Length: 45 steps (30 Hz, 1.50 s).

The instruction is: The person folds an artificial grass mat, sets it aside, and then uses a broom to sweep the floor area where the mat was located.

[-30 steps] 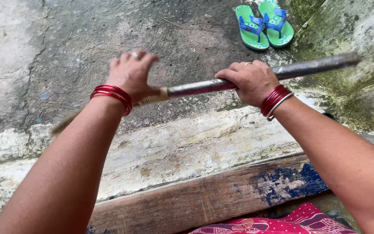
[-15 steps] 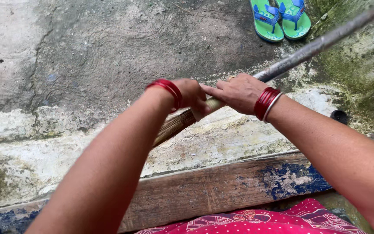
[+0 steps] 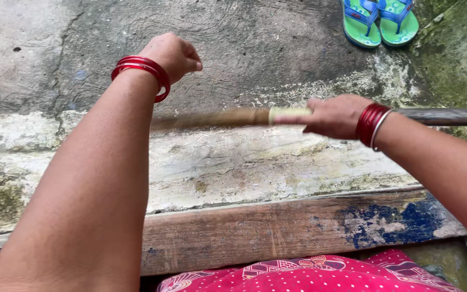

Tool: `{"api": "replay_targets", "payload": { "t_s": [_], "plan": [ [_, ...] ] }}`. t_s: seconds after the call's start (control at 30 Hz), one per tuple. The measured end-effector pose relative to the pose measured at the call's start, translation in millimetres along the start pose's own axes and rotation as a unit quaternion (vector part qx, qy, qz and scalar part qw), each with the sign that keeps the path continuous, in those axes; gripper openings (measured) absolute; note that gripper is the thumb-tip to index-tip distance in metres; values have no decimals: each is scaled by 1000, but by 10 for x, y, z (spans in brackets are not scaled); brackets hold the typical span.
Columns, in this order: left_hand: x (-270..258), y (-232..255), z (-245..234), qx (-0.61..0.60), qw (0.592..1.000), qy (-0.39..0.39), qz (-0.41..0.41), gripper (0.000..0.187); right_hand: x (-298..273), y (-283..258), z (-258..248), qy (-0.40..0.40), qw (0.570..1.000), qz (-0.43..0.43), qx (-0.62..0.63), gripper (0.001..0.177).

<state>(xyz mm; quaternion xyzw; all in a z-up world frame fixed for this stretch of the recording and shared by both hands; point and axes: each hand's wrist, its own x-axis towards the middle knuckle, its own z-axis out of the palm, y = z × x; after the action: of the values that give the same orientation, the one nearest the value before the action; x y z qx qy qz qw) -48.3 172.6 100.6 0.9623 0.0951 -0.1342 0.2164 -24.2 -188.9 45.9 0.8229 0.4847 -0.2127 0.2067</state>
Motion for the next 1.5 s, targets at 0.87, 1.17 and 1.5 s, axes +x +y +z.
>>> {"api": "replay_targets", "payload": {
  "t_s": [0.87,1.17,1.5],
  "plan": [
    [-169,-288,-105,-2,998,55,-3,28,412,-1359,-648,72,993,-89,12,70],
    [-252,-302,-130,5,999,46,-21,29,196,-1189,-644,-16,986,-167,-7,69],
    [-263,-188,-111,31,999,31,-21,31,128,-1103,-439,8,985,-170,-20,80]
  ]
}}
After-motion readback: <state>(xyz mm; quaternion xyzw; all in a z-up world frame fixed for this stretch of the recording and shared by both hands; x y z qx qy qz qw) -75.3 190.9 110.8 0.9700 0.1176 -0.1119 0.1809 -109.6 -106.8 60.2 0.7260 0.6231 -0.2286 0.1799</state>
